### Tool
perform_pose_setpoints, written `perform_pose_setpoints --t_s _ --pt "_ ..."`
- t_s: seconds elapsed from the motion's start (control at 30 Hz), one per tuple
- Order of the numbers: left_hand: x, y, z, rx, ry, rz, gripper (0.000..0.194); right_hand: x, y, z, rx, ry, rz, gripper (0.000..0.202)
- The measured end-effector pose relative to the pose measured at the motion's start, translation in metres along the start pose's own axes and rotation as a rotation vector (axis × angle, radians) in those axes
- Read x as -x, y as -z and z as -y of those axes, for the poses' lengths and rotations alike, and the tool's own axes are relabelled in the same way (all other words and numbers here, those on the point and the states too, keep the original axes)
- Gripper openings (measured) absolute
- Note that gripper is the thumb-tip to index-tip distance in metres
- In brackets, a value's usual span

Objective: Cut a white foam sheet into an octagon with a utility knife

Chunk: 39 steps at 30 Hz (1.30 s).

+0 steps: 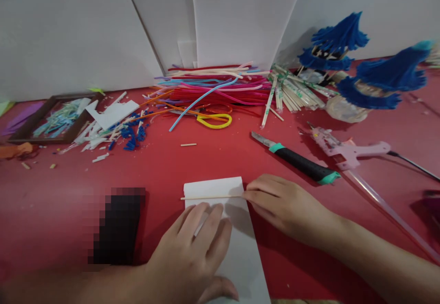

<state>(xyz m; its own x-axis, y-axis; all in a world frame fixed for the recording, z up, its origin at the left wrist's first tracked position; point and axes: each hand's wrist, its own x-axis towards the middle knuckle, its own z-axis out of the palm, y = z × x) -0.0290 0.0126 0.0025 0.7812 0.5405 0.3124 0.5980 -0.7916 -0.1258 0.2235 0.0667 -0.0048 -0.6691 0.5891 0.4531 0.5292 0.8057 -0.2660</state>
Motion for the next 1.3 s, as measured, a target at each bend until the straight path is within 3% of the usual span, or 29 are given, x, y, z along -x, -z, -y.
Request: perform_pose_setpoints --t_s 0.2,0.53,0.77,1.3 --pt "0.008 -0.007 -0.002 0.028 0.042 -0.07 0.085 0.002 -0.002 -0.002 -0.02 -0.02 0.002 0.031" --pt "0.012 -0.012 -0.008 -0.048 0.139 -0.107 0.086 0.003 -0.005 -0.003 -0.017 -0.027 -0.037 0.031" --pt "0.013 -0.014 -0.006 -0.076 0.134 -0.113 0.089 0.011 -0.011 -0.004 -0.068 -0.085 -0.051 0.037" --pt "0.014 -0.017 -0.001 -0.104 0.074 -0.097 0.081 0.007 -0.007 -0.004 -0.041 -0.055 -0.029 0.034"
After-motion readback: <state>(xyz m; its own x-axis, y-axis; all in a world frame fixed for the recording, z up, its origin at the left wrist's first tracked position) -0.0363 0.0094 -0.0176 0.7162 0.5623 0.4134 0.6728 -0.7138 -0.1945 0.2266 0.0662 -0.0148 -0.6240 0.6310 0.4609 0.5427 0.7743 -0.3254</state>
